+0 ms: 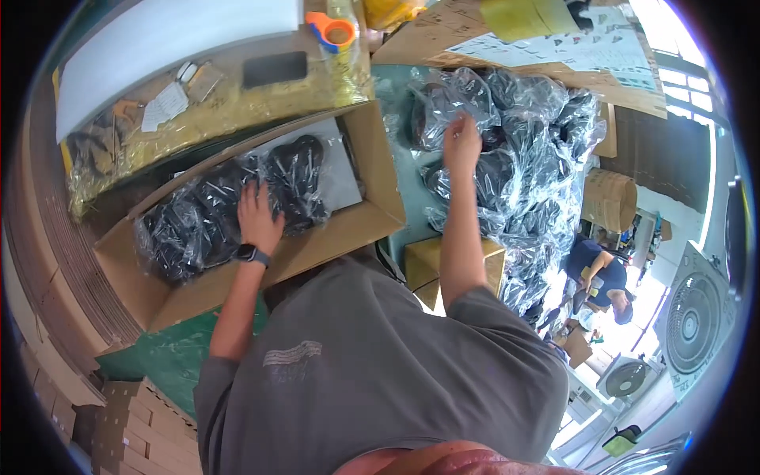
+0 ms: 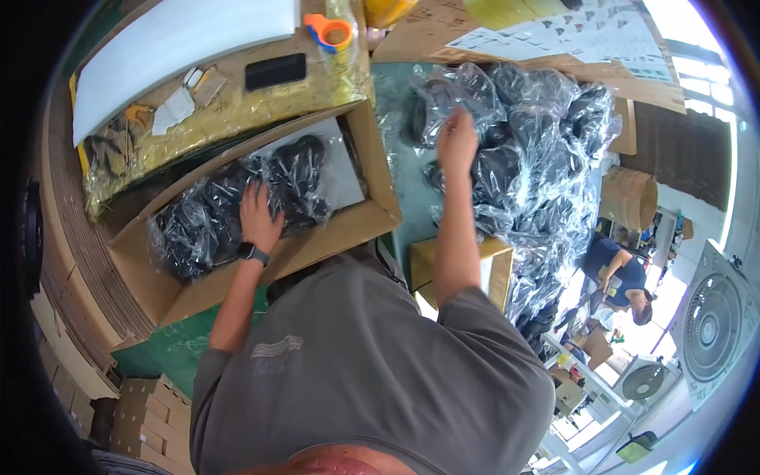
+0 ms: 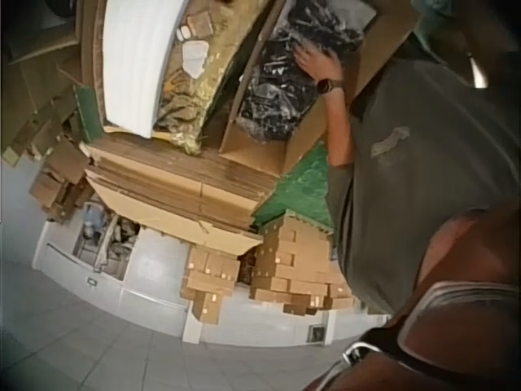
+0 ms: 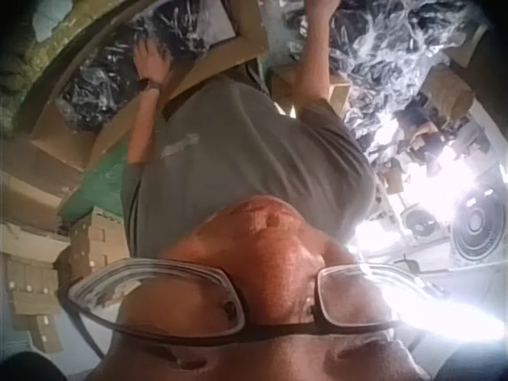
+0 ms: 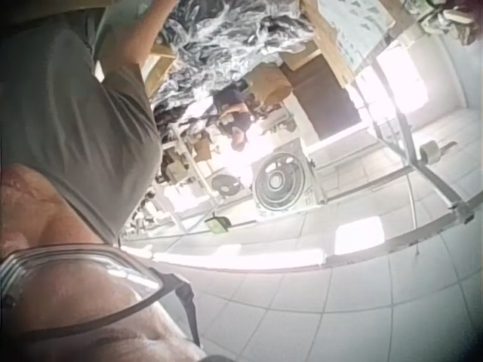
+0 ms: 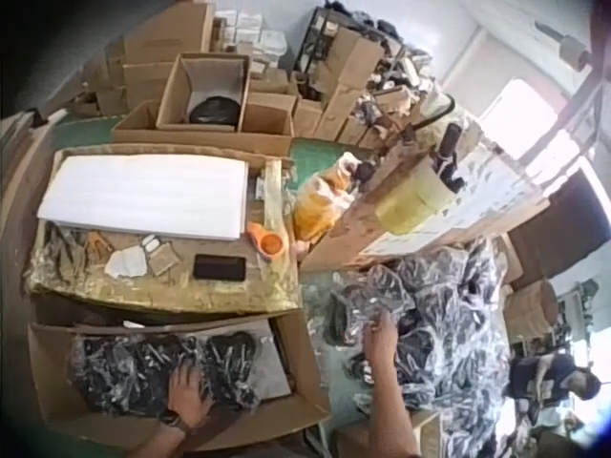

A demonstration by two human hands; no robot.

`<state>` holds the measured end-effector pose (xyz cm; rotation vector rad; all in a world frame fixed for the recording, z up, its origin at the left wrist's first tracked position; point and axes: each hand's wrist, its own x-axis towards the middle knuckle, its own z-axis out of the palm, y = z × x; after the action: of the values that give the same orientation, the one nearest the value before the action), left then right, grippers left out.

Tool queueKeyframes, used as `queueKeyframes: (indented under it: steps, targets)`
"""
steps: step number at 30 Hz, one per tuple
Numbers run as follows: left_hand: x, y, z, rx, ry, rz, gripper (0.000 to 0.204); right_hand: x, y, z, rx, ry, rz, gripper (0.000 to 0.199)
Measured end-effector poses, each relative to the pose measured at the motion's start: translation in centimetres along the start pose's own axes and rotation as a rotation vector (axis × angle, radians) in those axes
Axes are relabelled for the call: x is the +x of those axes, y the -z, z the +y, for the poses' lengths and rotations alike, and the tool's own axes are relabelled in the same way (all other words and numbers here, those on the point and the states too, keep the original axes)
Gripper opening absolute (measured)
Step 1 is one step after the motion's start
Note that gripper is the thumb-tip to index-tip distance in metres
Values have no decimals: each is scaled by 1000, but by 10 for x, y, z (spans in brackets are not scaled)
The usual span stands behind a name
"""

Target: Packing bicycle seats into cardboard boxes, applying foam protection, and sealing with tape.

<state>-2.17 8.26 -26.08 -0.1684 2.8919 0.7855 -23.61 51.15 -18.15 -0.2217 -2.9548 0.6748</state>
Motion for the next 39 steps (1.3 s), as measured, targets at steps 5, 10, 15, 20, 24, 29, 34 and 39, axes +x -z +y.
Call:
queueKeyframes:
  steps: [5,10,15,20,24,29,34,39]
  targets:
    - [9,17,49,-106,32,75,75,130,-54,169,-493,559,-320,74]
    - [2,12,107,-201,49,62,55,220,-42,240,-590,261,-628,93]
    - [18,-20,111,-66,-117,-18,59,191,-10,217,-55,-45,-701,71]
    - [72,-66,82,301,-298,-179,81,46,96,102,689,-297,-590,85]
    - [91,-109,30,403,-322,-377,91,-4,108,-7,533,169,-1049,64]
    - [88,-102,5,-88,-315,-169,68,-40,28,-173,-192,845,-987,42]
    - [15,-3,-34,-193,-98,81,59,3,-222,-145,-975,452,-1355,40]
    - [-58,86,-78,-203,87,182,62,-98,-238,-116,-157,483,-469,85]
